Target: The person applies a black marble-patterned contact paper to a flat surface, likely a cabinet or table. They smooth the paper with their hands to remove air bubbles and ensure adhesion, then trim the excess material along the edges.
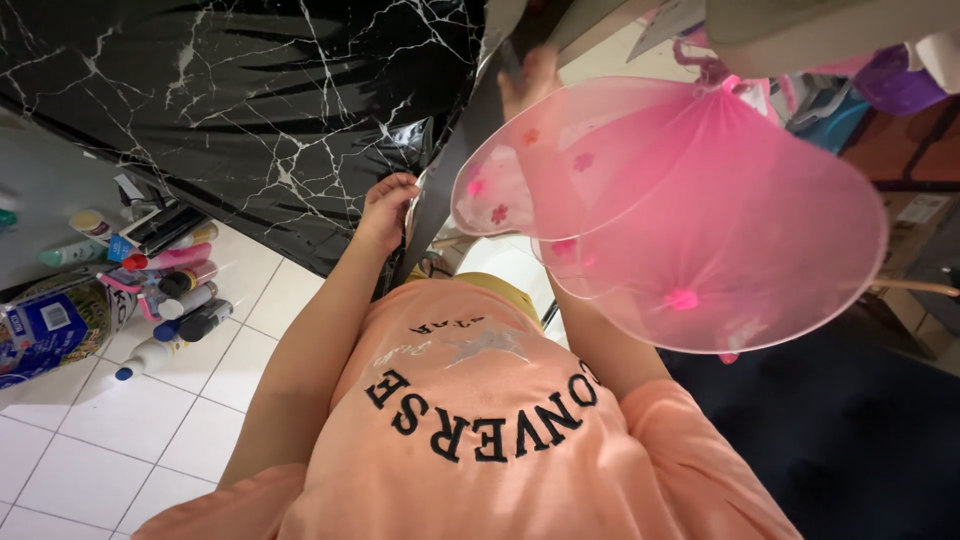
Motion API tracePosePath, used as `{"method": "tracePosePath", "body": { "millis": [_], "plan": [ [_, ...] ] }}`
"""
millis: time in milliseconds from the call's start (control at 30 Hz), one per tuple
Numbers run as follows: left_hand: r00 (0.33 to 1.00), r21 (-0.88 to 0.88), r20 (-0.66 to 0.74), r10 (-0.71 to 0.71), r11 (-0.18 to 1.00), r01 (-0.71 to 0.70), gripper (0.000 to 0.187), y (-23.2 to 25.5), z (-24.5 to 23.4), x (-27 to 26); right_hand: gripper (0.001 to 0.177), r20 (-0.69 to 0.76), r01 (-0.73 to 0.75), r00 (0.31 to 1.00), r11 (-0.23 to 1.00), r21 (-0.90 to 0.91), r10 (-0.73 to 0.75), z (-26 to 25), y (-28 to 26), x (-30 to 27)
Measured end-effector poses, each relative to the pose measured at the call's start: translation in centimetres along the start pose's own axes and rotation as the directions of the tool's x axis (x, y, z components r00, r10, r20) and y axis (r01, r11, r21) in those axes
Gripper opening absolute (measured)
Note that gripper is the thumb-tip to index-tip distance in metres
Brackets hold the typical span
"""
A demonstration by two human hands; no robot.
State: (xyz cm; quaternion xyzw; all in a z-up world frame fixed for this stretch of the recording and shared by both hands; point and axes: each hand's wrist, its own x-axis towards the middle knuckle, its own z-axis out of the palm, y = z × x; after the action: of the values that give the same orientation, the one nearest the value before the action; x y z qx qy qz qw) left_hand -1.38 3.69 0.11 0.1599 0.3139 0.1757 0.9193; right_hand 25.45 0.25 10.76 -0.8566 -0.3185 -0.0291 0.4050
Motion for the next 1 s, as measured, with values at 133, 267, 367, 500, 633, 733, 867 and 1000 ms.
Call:
{"method": "tracePosePath", "body": {
  "millis": [133,267,367,500,633,733,867,1000],
  "plan": [
    [1.000,-0.003,-0.006,-0.014,1.000,0.014,0.014,0.0,-0.1,0.0,0.033,0.493,-0.697,0.681,0.686,0.210,0.541,1.8,2.2,-9.3],
    [1.000,-0.007,0.007,0.023,1.000,-0.023,0.013,-0.5,-0.2,0.0,0.035,0.702,-0.879,0.442,0.425,0.216,0.558,5.8,5.2,-11.9],
    [0.999,-0.013,0.008,0.032,0.999,-0.032,0.013,-0.9,-0.5,-0.1,0.032,0.718,-0.918,0.378,0.336,0.210,0.585,6.0,6.0,-13.1],
    [1.000,0.042,-0.002,0.021,0.999,-0.021,0.013,-0.5,0.2,0.4,0.024,0.701,-0.935,0.354,0.249,0.252,0.619,5.7,4.3,-11.5],
    [0.999,0.045,0.034,0.006,0.999,-0.008,0.013,-0.6,0.1,-0.1,0.015,0.632,-0.913,0.397,0.356,0.199,0.665,5.2,1.4,-10.9],
    [0.998,0.113,0.067,0.009,0.993,-0.016,0.013,-0.8,-0.2,0.2,0.017,0.623,-0.939,0.335,0.302,0.163,0.706,4.5,0.4,-10.2],
    [0.976,0.239,0.192,0.099,0.960,-0.144,0.018,-1.4,-0.2,0.7,0.014,0.570,-0.935,0.351,0.250,0.250,0.743,4.1,2.7,-11.5],
    [0.967,0.642,0.217,0.134,0.727,-0.245,0.021,0.0,1.8,-0.9,0.015,0.652,-0.921,0.344,0.107,0.375,0.675,5.1,6.9,-13.2]
  ]
}}
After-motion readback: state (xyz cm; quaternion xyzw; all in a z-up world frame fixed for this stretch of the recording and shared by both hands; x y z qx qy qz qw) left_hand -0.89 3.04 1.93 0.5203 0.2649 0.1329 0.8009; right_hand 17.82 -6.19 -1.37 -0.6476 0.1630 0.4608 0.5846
